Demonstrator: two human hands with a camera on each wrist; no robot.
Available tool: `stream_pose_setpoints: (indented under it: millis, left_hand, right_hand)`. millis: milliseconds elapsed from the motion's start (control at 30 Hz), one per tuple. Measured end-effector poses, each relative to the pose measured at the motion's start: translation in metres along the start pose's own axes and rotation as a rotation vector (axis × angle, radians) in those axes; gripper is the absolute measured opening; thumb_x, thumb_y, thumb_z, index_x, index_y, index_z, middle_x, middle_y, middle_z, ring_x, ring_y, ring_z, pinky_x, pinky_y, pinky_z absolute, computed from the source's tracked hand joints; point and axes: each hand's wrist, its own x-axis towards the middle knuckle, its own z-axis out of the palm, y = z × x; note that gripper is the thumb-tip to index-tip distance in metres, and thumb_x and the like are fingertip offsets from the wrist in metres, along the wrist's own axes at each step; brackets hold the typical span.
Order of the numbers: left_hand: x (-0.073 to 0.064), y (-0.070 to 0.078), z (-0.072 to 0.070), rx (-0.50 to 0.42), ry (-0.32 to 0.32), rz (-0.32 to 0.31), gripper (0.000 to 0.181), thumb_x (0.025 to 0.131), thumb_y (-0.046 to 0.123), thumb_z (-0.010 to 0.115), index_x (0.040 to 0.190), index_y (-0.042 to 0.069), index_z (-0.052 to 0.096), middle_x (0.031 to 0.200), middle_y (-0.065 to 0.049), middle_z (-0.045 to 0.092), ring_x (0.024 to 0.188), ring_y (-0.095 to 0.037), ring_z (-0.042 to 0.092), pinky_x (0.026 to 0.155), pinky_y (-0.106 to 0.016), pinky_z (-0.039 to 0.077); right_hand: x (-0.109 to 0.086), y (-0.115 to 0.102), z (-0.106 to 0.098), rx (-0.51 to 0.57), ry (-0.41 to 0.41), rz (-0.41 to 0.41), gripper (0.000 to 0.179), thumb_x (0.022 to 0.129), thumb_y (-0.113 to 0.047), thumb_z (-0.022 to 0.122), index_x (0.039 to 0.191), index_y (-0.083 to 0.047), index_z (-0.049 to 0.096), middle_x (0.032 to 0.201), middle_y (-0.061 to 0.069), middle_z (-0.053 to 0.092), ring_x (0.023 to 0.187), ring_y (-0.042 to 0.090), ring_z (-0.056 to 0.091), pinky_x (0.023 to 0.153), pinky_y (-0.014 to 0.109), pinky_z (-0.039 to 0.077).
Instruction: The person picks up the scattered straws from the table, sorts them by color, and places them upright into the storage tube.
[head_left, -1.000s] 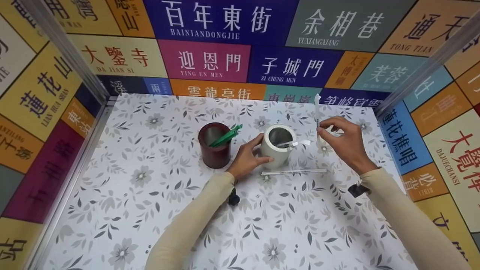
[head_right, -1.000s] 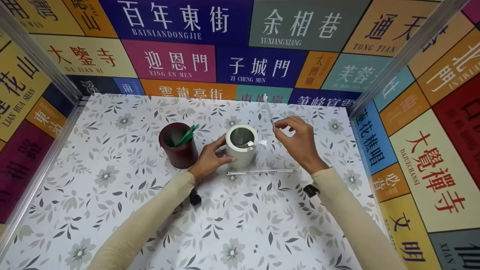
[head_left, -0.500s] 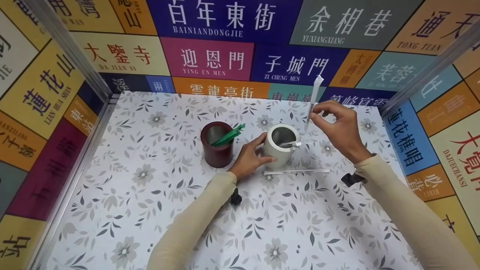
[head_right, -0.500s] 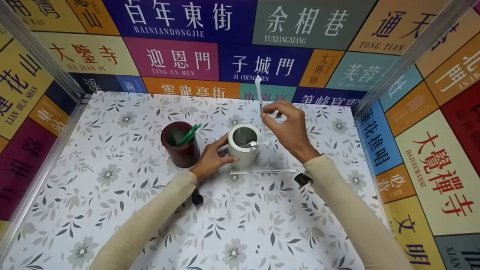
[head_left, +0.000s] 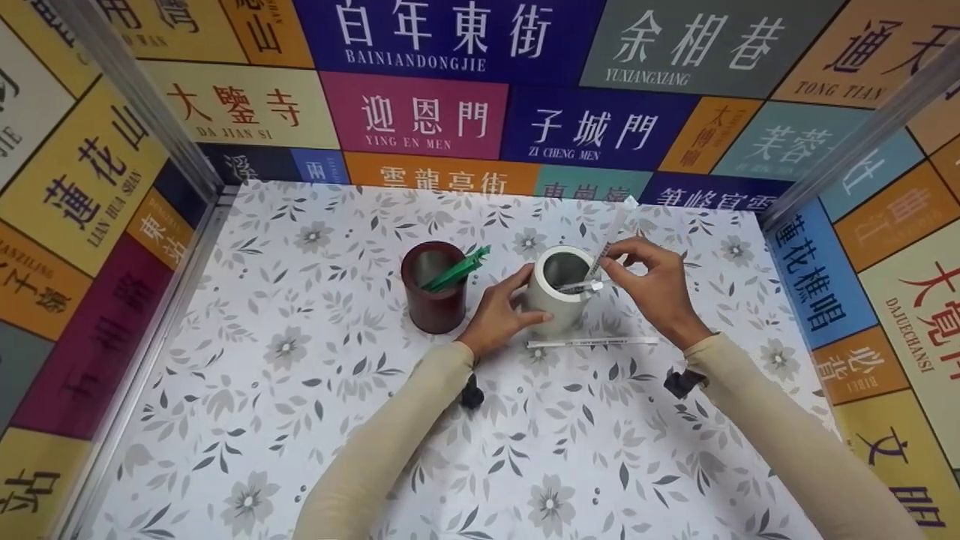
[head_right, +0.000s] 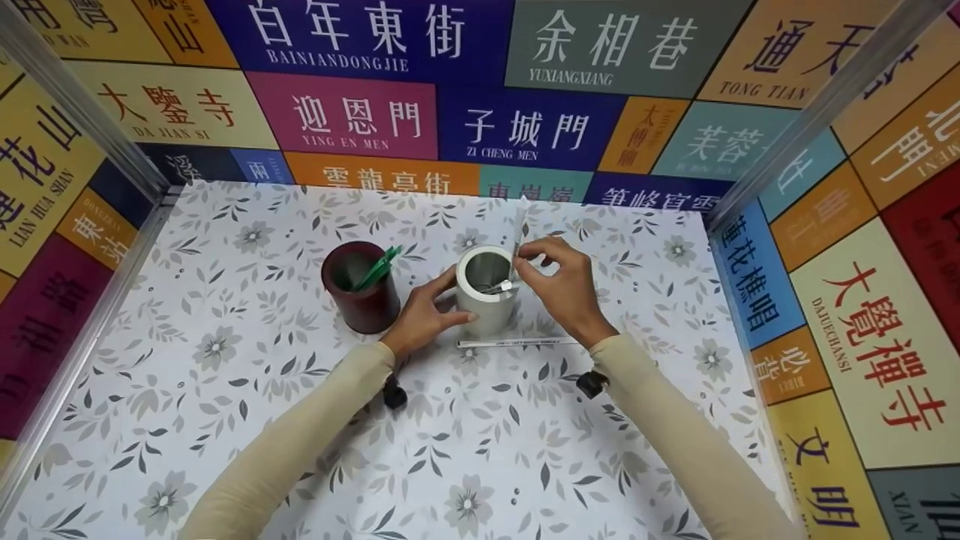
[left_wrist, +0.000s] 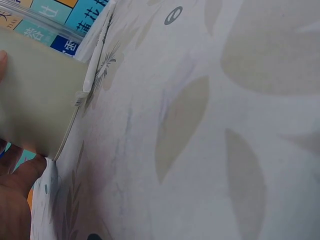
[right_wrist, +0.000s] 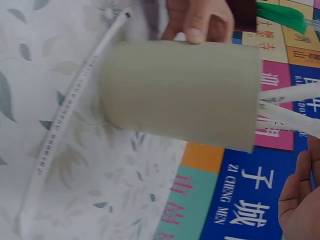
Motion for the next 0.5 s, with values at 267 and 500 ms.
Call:
stream_pose_setpoints:
  millis: [267,500]
  left_hand:
    - [-0.001,0.0,0.001,0.008,0.0,-0.003,0.094,0.087,0.011,0.097,0.168,0.012,0.048,0.164,-0.003,0.056,0.153,-0.016,0.05,0.125,-0.039,0.044]
    - [-0.001,-0.001,0.0,0.034,-0.005,-0.026,0.094,0.088,0.02,0.097,0.168,0.018,0.048,0.164,0.001,0.057,0.152,-0.01,0.049,0.125,-0.038,0.045]
  right_hand:
    - [-0.015,0.03,-0.01,-0.031,-0.005,0.066,0.013,0.1,0.002,0.079,0.111,-0.003,0.084,0.106,0.015,0.079,0.097,0.013,0.066,0.087,0.035,0.051]
    - [-0.027,0.049,-0.02,0.03,0.004,0.099,0.013,0.107,-0.003,0.072,0.112,0.0,0.083,0.108,0.018,0.079,0.095,0.016,0.069,0.086,0.024,0.054]
